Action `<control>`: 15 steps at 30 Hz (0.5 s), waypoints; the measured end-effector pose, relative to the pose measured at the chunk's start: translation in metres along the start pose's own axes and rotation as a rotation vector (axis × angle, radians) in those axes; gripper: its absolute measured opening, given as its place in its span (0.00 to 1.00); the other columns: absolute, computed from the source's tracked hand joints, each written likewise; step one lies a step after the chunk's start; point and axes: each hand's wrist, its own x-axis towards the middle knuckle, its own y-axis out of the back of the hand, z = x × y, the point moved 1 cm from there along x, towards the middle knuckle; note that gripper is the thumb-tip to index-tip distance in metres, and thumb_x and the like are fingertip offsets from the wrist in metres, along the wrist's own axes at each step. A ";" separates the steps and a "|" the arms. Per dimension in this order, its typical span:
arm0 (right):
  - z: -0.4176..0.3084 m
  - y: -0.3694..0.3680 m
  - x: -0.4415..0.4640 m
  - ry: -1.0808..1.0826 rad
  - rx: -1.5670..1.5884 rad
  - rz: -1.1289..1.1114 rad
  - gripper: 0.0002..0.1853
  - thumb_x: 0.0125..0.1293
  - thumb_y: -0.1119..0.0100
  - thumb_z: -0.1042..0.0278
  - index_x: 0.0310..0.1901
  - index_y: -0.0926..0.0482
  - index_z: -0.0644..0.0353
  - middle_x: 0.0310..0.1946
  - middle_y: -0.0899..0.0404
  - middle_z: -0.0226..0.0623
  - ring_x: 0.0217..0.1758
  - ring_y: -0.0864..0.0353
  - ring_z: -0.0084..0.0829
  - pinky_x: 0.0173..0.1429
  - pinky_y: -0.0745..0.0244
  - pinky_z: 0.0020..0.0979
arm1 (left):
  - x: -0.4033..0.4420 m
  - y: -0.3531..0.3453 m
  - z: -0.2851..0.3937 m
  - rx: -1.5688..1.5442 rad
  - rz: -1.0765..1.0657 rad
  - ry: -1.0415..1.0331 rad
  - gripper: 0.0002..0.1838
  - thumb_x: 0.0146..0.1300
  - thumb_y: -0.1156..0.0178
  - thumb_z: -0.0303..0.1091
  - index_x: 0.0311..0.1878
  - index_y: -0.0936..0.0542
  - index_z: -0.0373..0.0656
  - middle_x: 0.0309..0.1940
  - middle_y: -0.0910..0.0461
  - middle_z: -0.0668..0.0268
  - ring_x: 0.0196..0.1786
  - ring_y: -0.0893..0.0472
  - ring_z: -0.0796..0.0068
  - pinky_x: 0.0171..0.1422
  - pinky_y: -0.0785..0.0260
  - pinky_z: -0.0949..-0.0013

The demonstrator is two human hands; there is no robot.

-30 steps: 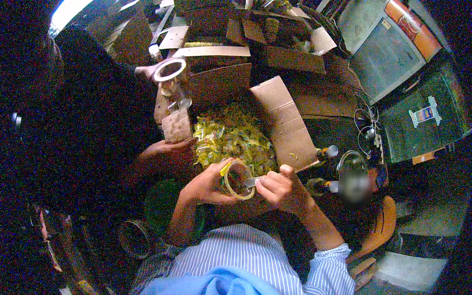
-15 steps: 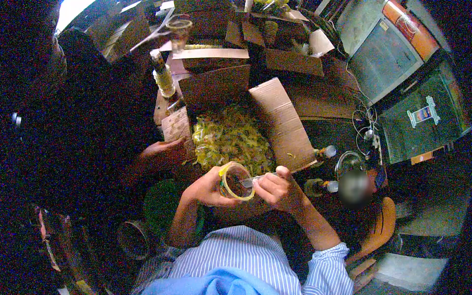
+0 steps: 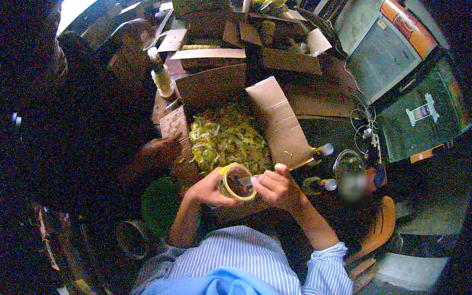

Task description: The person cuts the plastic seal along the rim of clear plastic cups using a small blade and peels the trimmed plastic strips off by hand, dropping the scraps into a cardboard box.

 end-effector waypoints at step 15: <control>0.002 0.005 -0.001 0.019 -0.019 0.001 0.09 0.41 0.39 0.69 0.28 0.22 0.56 0.20 0.28 0.24 0.25 0.26 0.22 0.35 0.44 0.30 | 0.001 0.000 -0.002 -0.087 -0.038 -0.022 0.32 0.40 0.30 0.36 0.50 0.31 0.37 0.45 0.27 0.62 0.50 0.29 0.71 0.57 0.38 0.68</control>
